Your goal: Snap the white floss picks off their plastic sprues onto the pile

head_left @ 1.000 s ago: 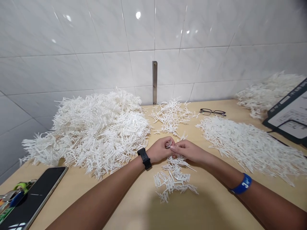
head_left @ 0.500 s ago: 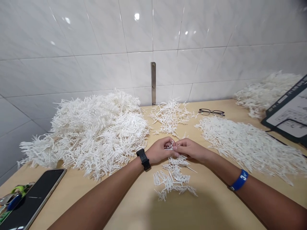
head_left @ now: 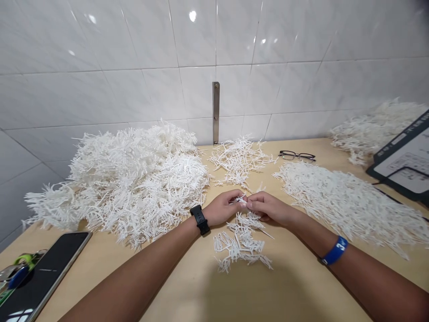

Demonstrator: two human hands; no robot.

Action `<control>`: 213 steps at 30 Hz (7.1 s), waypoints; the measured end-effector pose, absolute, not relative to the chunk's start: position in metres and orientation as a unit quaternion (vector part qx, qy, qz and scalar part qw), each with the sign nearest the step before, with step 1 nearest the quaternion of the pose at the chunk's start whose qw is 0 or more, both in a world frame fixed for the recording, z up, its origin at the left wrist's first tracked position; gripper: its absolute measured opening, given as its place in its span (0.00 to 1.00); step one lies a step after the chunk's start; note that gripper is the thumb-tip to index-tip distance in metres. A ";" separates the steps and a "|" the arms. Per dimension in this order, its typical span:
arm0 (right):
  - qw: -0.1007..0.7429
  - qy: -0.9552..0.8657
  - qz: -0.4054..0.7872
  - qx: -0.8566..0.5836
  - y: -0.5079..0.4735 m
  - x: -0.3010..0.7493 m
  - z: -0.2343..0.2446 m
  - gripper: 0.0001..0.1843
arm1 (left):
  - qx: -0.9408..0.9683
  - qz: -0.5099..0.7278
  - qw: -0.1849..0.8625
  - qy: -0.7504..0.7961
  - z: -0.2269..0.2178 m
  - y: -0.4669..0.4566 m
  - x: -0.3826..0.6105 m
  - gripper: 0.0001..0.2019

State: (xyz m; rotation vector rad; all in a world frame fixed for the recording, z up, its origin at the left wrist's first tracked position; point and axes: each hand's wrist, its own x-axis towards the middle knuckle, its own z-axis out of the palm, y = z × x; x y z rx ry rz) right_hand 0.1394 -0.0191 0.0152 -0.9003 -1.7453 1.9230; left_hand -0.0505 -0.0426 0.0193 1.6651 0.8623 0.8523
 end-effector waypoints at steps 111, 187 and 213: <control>0.240 -0.474 0.792 -0.301 -0.026 0.131 0.016 0.08 | 0.560 0.414 0.629 0.345 0.013 -0.032 -0.054 0.19; 0.264 -0.707 0.592 -0.281 -0.042 0.115 0.004 0.27 | 0.627 0.319 0.636 0.316 0.019 -0.035 -0.059 0.27; 0.370 -0.743 0.459 -0.317 -0.031 0.115 0.006 0.27 | 0.654 0.475 0.471 0.353 0.015 -0.045 -0.040 0.26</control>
